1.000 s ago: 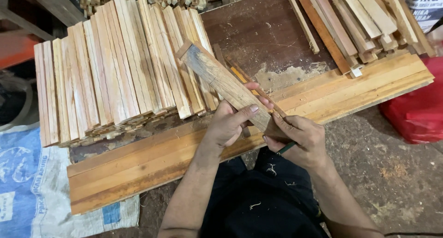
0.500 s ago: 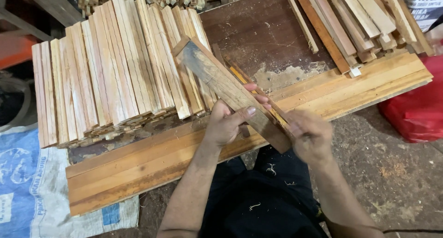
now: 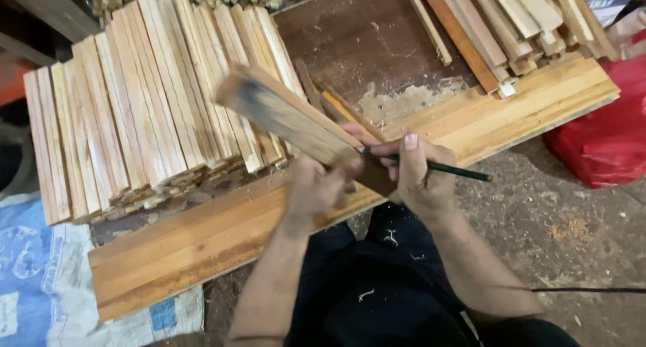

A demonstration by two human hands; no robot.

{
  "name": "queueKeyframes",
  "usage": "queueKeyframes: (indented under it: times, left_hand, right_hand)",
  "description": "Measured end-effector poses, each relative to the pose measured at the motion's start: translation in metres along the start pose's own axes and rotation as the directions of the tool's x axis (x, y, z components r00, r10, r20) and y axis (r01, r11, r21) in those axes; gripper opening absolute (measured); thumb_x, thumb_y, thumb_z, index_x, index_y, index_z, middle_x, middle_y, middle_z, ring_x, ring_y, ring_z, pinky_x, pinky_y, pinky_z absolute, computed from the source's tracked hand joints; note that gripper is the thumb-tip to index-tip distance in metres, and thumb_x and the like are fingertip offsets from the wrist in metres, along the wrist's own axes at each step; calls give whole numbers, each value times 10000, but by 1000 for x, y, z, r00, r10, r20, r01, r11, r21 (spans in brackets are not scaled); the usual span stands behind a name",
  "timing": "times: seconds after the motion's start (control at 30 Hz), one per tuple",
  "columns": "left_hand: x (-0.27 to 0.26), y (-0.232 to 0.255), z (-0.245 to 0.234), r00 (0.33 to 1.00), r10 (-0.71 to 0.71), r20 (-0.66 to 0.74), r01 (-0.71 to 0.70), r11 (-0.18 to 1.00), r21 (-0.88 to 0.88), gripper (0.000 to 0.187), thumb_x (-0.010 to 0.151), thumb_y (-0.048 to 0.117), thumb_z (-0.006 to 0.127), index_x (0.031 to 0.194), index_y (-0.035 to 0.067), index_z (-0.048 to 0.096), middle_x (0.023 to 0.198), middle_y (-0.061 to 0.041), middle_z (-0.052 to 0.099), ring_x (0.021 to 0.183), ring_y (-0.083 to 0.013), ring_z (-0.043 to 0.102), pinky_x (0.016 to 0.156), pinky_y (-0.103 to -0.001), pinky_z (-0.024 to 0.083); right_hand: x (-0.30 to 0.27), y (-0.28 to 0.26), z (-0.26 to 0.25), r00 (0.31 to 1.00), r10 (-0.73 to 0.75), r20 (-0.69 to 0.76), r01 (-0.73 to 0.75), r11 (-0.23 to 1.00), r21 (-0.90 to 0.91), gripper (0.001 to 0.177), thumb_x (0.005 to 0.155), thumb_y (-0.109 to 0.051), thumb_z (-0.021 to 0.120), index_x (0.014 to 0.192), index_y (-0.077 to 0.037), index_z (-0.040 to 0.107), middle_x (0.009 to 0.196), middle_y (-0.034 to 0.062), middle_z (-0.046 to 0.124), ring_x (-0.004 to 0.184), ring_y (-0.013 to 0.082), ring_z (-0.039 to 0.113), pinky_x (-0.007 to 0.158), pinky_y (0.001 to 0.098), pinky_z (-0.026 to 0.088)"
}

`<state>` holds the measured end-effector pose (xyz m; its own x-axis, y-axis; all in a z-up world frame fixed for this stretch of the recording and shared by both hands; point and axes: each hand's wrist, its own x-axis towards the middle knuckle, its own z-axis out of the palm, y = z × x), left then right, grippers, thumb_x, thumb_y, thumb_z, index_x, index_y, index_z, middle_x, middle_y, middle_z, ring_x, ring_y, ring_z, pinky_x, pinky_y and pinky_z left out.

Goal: Marking wooden slats with a pencil to prepare them for assembly or cutting

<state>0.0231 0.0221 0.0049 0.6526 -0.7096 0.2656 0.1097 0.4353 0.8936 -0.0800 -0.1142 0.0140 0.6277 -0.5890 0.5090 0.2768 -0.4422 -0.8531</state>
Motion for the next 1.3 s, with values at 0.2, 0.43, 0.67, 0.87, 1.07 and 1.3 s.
queueKeyframes:
  times: [0.2, 0.43, 0.67, 0.87, 1.07, 1.3]
  left_hand:
    - [26, 19, -21, 965, 263, 14, -254, 941, -226, 443, 920, 55, 712, 1306, -17, 509, 1089, -255, 693, 1042, -384, 709, 880, -505, 617]
    - [0, -11, 23, 993, 111, 29, -115, 954, 277, 350, 900, 314, 716, 1018, -15, 699, 681, -45, 669, 431, -100, 499, 357, -230, 311]
    - [-28, -61, 39, 991, 88, 97, -90, 996, 23, 297, 871, -26, 744, 1162, 31, 726, 1020, -106, 746, 929, -143, 665, 783, -286, 559]
    - [-8, -26, 37, 997, 68, 26, -69, 995, 71, 325, 837, 2, 797, 1155, 10, 730, 933, -119, 763, 770, -121, 687, 669, -247, 571]
    - [1, 0, 37, 999, -2, -34, 1, 999, -32, 314, 833, -12, 785, 1130, -19, 684, 951, -118, 753, 820, -144, 701, 692, -291, 604]
    - [-11, -9, 16, 992, -16, 124, 36, 985, -169, 191, 939, 77, 686, 1128, 77, 660, 1019, -7, 699, 863, -104, 652, 763, -218, 545]
  right_hand:
    - [-22, 55, -49, 996, 92, 13, -83, 945, -317, 526, 1111, -99, 486, 622, -79, 679, 471, 88, 583, 395, 187, 557, 403, 254, 412]
    - [14, -10, -14, 985, -31, -172, 63, 980, 187, 333, 1100, -60, 446, 1008, 164, 674, 615, 206, 596, 462, 238, 616, 452, 355, 547]
    - [47, -57, 26, 976, -199, -86, 214, 945, 246, 268, 1036, 12, 504, 926, 155, 702, 574, 186, 625, 414, 201, 596, 413, 318, 542]
    - [27, -53, 10, 999, -45, 29, 41, 994, 103, 271, 1043, -22, 541, 881, 80, 734, 541, 138, 610, 389, 177, 574, 376, 287, 504]
    - [19, -29, -16, 982, 96, 164, -83, 993, -88, 297, 1039, -138, 569, 843, -21, 760, 471, 84, 602, 374, 160, 536, 373, 292, 472]
    - [31, -41, 0, 957, 25, 290, -125, 936, 330, 252, 1091, -59, 452, 1029, 21, 683, 755, 43, 668, 518, 93, 565, 460, 200, 474]
